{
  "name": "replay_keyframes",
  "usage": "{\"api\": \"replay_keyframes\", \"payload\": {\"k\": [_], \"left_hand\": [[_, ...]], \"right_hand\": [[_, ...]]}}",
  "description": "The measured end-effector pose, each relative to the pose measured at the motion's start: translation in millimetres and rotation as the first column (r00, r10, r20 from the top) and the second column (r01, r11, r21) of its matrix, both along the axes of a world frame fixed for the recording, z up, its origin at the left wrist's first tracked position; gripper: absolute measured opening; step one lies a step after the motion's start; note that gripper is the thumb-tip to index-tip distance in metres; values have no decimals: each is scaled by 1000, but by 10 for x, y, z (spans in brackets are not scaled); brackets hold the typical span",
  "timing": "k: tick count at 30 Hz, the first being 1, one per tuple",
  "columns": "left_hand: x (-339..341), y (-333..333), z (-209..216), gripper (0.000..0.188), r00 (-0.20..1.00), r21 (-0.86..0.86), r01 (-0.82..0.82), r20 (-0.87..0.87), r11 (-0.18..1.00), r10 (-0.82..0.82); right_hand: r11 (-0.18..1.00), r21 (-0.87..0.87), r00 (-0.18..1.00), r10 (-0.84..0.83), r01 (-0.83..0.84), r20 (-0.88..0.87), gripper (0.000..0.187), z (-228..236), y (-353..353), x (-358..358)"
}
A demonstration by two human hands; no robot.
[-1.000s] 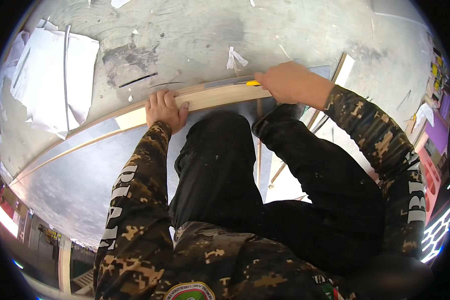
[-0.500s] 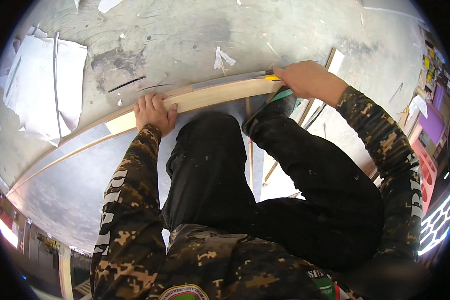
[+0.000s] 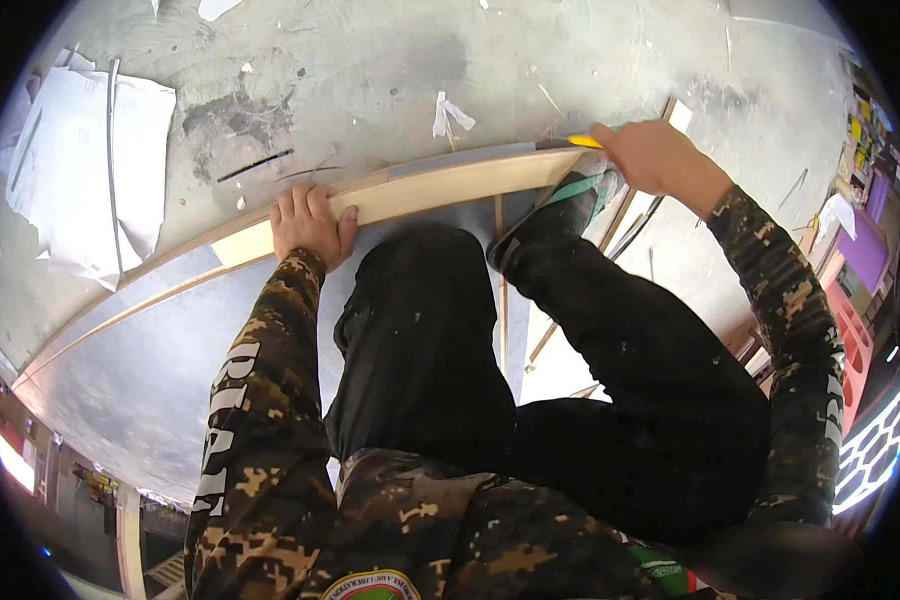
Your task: Trimming the edge of a thin wooden board using a utility knife.
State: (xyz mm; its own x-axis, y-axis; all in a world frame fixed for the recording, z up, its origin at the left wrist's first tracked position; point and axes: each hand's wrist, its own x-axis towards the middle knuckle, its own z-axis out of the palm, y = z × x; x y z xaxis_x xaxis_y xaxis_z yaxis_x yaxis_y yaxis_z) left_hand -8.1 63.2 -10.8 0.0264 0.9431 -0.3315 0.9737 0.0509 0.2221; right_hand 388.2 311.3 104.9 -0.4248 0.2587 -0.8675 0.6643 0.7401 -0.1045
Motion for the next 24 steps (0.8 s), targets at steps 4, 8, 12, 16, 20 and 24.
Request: {"api": "replay_keyframes", "payload": {"k": [4, 8, 12, 16, 20, 24], "left_hand": [[48, 51, -18, 49, 999, -110, -30, 8, 993, 31], [33, 38, -17, 50, 1000, -49, -13, 27, 999, 14], [23, 36, 6, 50, 999, -57, -23, 46, 998, 25], [22, 48, 35, 50, 999, -90, -18, 44, 996, 22], [17, 79, 59, 50, 999, -103, -8, 49, 995, 13], [14, 69, 40, 49, 999, -75, 1, 49, 997, 2]], "right_hand": [[994, -99, 984, -65, 49, -166, 24, -109, -350, -624], [973, -198, 912, -188, 122, -363, 23, -227, -599, -1075], [976, -204, 891, -156, 74, -425, 23, -316, -625, -1302], [976, -214, 903, -123, 35, -411, 25, -301, -630, -1377], [967, -255, 956, -90, 16, -280, 27, -323, -572, -1478], [945, -326, 960, -121, 34, -252, 27, -358, -543, -1488]]}}
